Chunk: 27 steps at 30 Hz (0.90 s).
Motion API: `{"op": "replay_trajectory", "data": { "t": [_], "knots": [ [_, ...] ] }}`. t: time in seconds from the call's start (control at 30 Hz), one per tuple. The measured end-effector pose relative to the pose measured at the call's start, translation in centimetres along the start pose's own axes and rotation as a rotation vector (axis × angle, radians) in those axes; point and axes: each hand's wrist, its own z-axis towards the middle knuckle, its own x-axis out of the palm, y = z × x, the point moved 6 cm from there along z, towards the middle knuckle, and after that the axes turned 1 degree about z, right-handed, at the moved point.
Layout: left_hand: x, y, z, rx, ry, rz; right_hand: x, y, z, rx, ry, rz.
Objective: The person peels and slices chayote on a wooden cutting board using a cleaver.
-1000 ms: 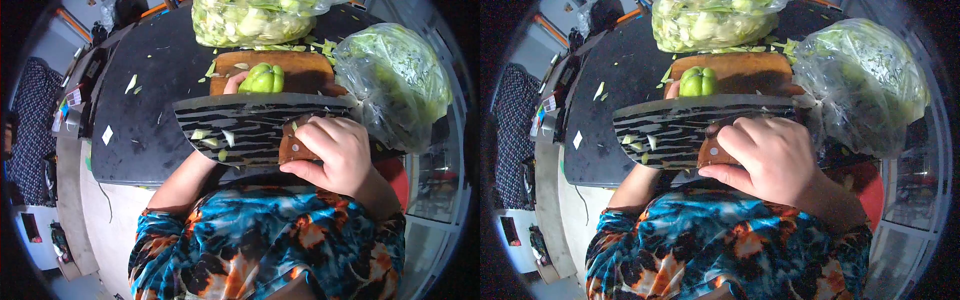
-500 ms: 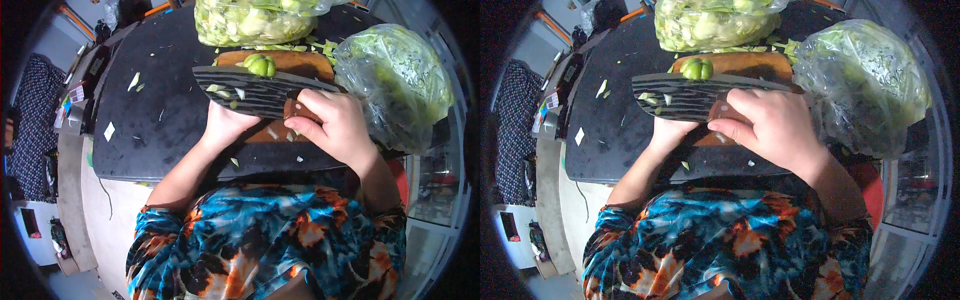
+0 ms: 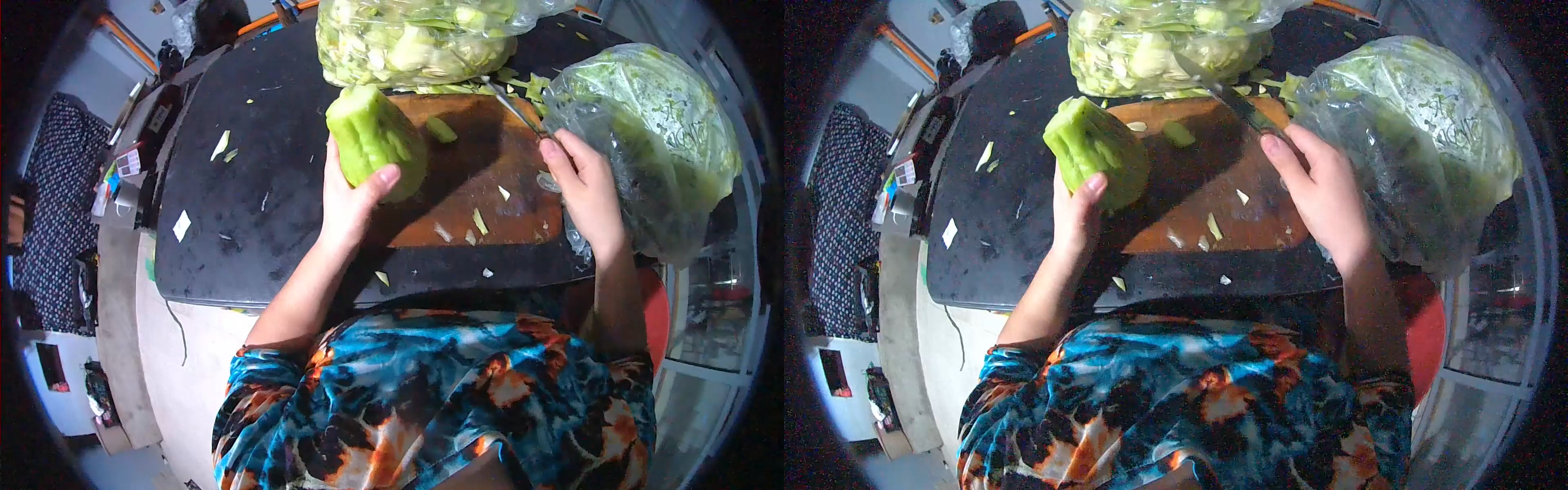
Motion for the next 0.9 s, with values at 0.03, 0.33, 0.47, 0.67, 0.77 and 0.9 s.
{"op": "replay_trajectory", "data": {
  "t": [0.03, 0.33, 0.47, 0.67, 0.77, 0.9],
  "knots": [
    [-0.2, 0.4, 0.1, -0.048, 0.001, -0.101, 0.1, -0.1, -0.1, 0.008, 0.004, 0.071],
    [1.9, -1.3, 0.3, 0.096, 0.122, -0.337, 3.2, 3.8, -1.1, 0.040, 0.064, 0.658],
    [4.1, -2.2, 0.5, 0.128, 0.101, -0.206, 5.0, 4.5, 0.4, 0.117, 0.107, 0.787],
    [5.2, -3.1, 1.3, 0.146, 0.313, 0.029, 4.2, 4.8, 1.3, -0.052, -0.075, 0.848],
    [5.0, -1.9, 0.6, -0.197, 0.504, -0.431, 3.7, 4.7, 1.6, -0.196, -0.212, 0.696],
    [4.9, 0.5, -0.2, -0.396, 0.449, -0.397, 3.9, 5.5, 1.1, -0.310, -0.171, 0.115]
  ]
}}
